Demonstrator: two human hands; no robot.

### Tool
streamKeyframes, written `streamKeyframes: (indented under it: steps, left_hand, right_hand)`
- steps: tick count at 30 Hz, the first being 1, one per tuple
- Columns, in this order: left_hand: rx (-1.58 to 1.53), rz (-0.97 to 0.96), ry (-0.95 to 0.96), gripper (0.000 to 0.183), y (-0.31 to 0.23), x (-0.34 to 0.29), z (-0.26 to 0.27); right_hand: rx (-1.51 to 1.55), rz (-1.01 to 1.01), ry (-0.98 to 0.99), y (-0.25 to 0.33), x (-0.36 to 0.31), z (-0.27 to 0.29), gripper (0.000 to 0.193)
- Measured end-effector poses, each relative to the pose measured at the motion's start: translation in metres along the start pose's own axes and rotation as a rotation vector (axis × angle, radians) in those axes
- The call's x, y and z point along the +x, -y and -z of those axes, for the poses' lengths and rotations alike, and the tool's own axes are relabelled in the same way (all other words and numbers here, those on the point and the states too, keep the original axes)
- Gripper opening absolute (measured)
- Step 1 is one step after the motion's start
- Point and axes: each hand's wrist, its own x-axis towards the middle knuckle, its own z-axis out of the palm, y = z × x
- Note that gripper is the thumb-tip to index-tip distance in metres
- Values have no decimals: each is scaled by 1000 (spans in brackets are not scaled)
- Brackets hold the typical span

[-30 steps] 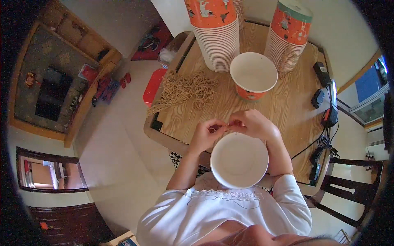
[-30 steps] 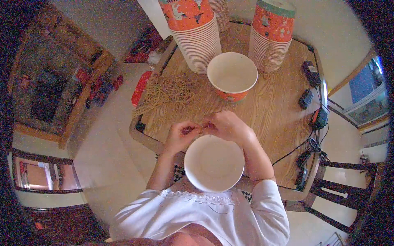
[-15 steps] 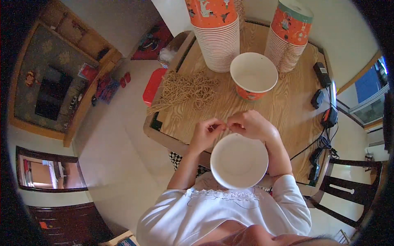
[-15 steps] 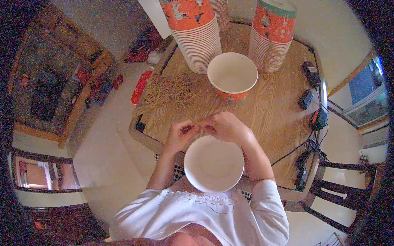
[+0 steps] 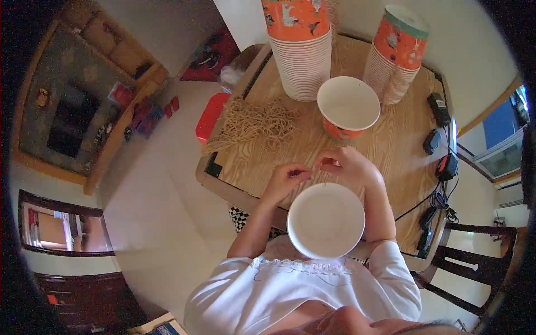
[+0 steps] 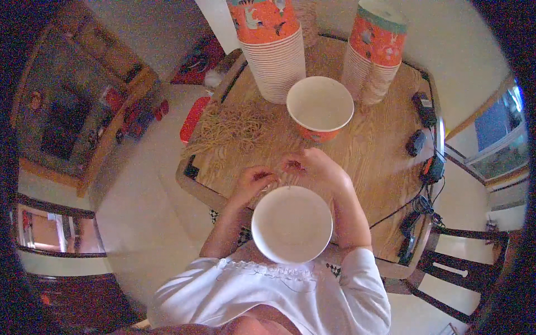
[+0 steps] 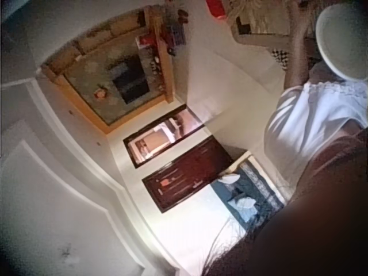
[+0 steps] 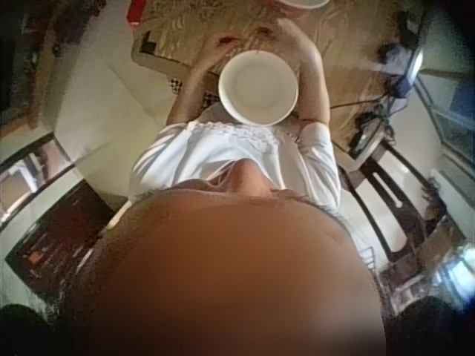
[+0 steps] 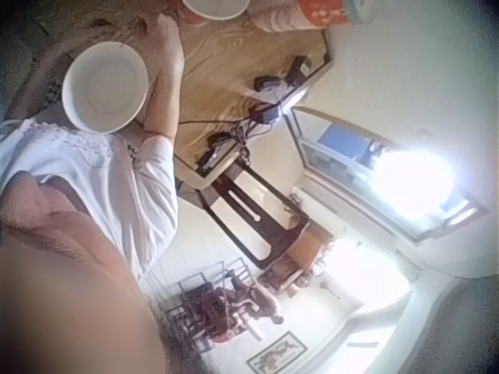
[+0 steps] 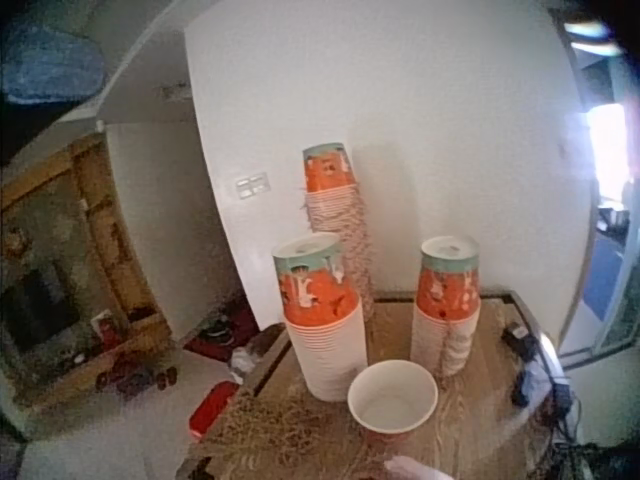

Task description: Tying a piece of string around the rim of a paper cup for craft preparation.

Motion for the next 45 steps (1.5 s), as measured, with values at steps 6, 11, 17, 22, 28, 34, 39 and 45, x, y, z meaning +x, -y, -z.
streamKeyframes:
  steps: [6, 11, 17, 22, 28, 34, 39, 45]
  left_hand:
    - [-343, 246, 17, 16, 11, 7, -16]
    - [-397, 298, -26, 15, 11, 9, -21]
    - [-382, 276, -13, 15, 18, 11, -21]
    - [-309, 267, 2, 16, 14, 14, -21]
    - [-332, 280, 15, 15, 19, 15, -23]
    - [-257, 247, 5, 13, 21, 17, -25]
    - [-242, 272, -34, 13, 24, 17, -23]
    - [187, -210, -50, 19, 38, 14, -19]
  right_hand:
    - [53, 160, 110, -8, 13, -5, 12]
    - [-1, 129, 126, -4, 12, -1, 10]
    - [13, 132, 160, -7, 14, -1, 12]
    - [45, 189, 136, -12, 15, -1, 14]
    - [34, 253, 129, -18, 15, -4, 12]
    - [37, 269, 187, -12, 11, 0, 10]
    - [70, 326, 195, -5, 5, -1, 9]
    - [39, 279, 206, 0, 7, -2, 7]
